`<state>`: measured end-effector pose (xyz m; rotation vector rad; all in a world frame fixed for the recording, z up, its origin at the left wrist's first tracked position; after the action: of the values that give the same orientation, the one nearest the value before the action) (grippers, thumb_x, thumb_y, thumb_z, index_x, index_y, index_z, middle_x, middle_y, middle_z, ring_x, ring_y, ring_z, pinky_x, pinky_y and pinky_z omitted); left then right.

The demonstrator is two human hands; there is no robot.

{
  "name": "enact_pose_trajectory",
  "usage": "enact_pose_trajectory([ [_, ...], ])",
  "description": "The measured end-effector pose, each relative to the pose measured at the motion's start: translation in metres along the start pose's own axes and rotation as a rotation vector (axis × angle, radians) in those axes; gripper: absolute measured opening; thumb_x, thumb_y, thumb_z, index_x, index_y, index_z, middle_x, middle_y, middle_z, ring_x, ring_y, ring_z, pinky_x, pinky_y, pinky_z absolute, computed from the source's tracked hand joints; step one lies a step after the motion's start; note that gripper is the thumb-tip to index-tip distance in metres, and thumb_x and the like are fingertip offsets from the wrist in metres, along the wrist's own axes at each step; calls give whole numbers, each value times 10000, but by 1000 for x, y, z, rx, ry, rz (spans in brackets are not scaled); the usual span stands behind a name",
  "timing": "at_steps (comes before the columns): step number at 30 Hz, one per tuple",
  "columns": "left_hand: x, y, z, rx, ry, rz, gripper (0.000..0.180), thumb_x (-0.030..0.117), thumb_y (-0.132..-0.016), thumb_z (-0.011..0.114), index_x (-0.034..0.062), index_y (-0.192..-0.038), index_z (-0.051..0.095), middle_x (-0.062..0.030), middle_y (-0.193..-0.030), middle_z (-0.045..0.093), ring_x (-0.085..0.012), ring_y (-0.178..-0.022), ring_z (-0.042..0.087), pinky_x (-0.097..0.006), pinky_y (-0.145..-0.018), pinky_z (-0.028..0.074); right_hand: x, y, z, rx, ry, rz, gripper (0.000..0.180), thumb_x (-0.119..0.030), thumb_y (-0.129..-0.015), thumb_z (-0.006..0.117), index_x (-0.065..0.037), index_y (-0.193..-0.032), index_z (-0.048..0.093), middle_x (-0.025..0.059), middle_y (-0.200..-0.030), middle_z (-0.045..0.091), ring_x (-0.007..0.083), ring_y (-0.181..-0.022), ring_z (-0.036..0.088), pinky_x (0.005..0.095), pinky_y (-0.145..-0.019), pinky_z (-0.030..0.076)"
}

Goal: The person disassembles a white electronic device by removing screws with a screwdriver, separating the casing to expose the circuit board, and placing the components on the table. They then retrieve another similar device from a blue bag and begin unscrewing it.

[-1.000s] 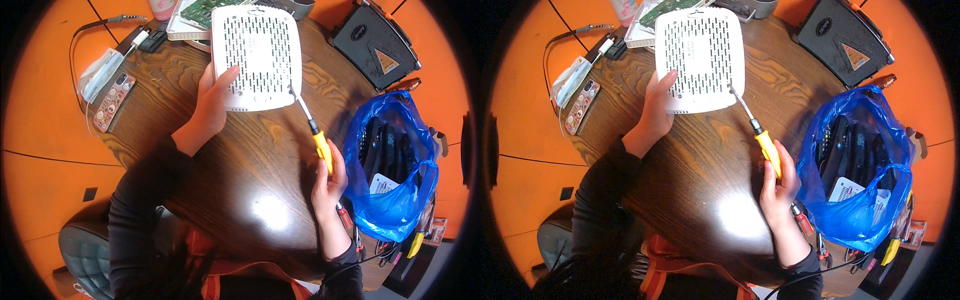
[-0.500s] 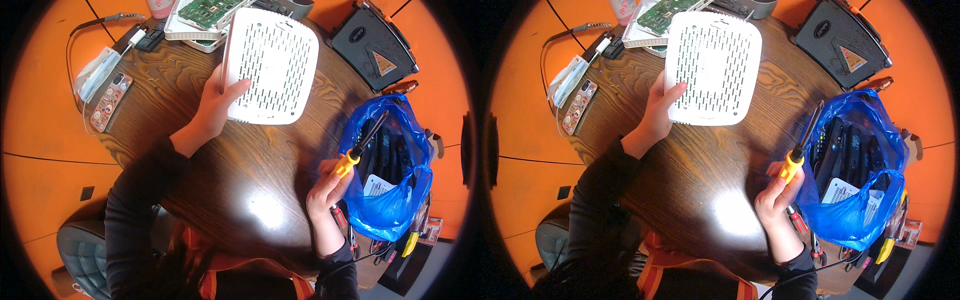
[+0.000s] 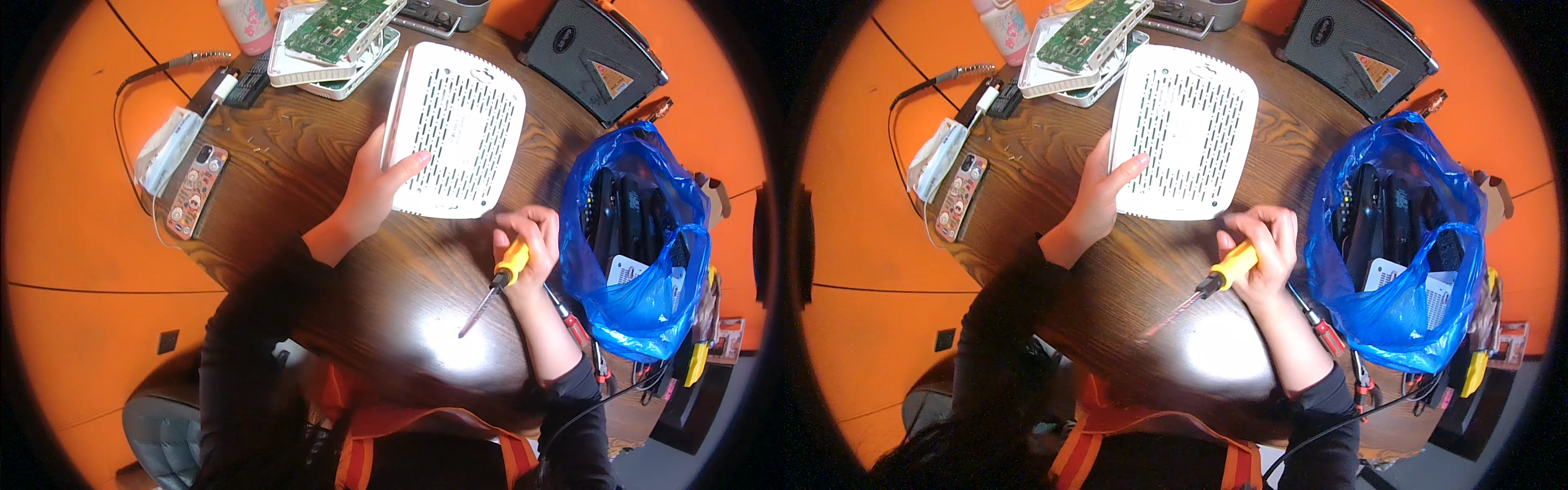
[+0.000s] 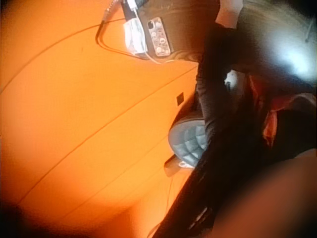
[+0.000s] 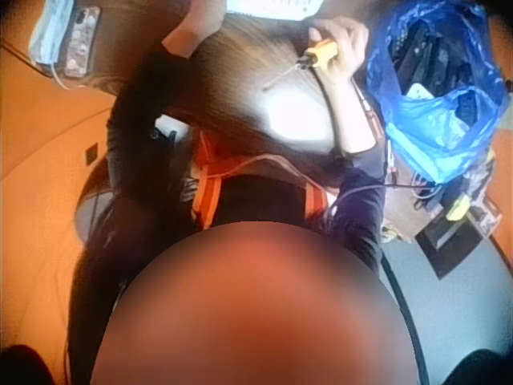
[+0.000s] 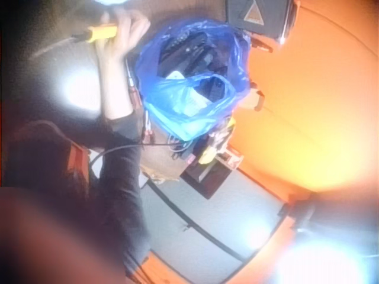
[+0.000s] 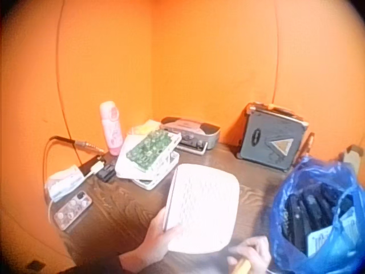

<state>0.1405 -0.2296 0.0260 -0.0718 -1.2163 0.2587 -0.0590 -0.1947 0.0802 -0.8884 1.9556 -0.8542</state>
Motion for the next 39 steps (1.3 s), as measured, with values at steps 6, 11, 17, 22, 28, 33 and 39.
enact_pose_trajectory([
  [6,3,3,-1,5,6,20,414,83,-822,578,-33,-1183,411,-99,-1062,549,-129,-971,522,-270,-837,428,5,-7,9,32,68,-8,232,72,-654,620,-42,-856,630,86,-736,523,224,-679,508,305,-610,415],
  [11,5,4,-2,26,40,11,369,68,-820,581,-30,-1143,431,-94,-1043,558,-128,-934,540,-254,-807,444,1,-3,20,-80,24,-40,236,73,-649,616,-53,-849,602,72,-723,524,231,-664,503,315,-598,402],
  [17,6,4,1,13,26,28,353,66,-819,587,-30,-1124,438,-98,-1028,563,-124,-919,547,-252,-790,453,3,-2,29,-186,70,-26,254,26,-647,626,-60,-884,594,70,-707,513,238,-648,494,329,-596,389],
  [22,6,5,0,4,15,30,373,71,-810,600,-31,-1129,435,-98,-1026,564,-124,-914,548,-253,-785,455,2,-1,32,-216,80,-39,244,5,-662,635,-60,-891,584,77,-712,512,243,-658,500,332,-599,394],
  [28,11,5,3,-17,-55,42,396,70,-804,604,-31,-1144,427,-93,-1028,563,-119,-917,548,-254,-788,455,6,2,40,-278,25,40,205,20,-714,614,-44,-894,542,105,-761,517,271,-699,511,348,-641,422],
  [33,17,7,6,-52,-117,64,404,65,-802,598,-32,-1153,421,-91,-1029,561,-116,-925,543,-258,-795,454,6,6,46,-366,-51,66,196,50,-712,613,-28,-872,532,111,-773,516,267,-722,522,339,-649,432],
  [39,13,6,5,-42,-48,41,398,59,-799,599,-38,-1143,425,-103,-1021,564,-120,-921,546,-253,-785,456,-2,3,29,-199,-54,-16,156,6,-692,641,-49,-774,520,83,-693,506,244,-654,520,327,-598,402],
])
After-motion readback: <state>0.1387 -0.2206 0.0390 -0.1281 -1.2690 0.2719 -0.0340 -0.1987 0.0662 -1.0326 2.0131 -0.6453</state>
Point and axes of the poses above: each hand's wrist, its own y-axis away from the middle knuckle, its own z-axis out of the palm, x = y × z, the point moved 10 cm from there along -y, towards the middle knuckle
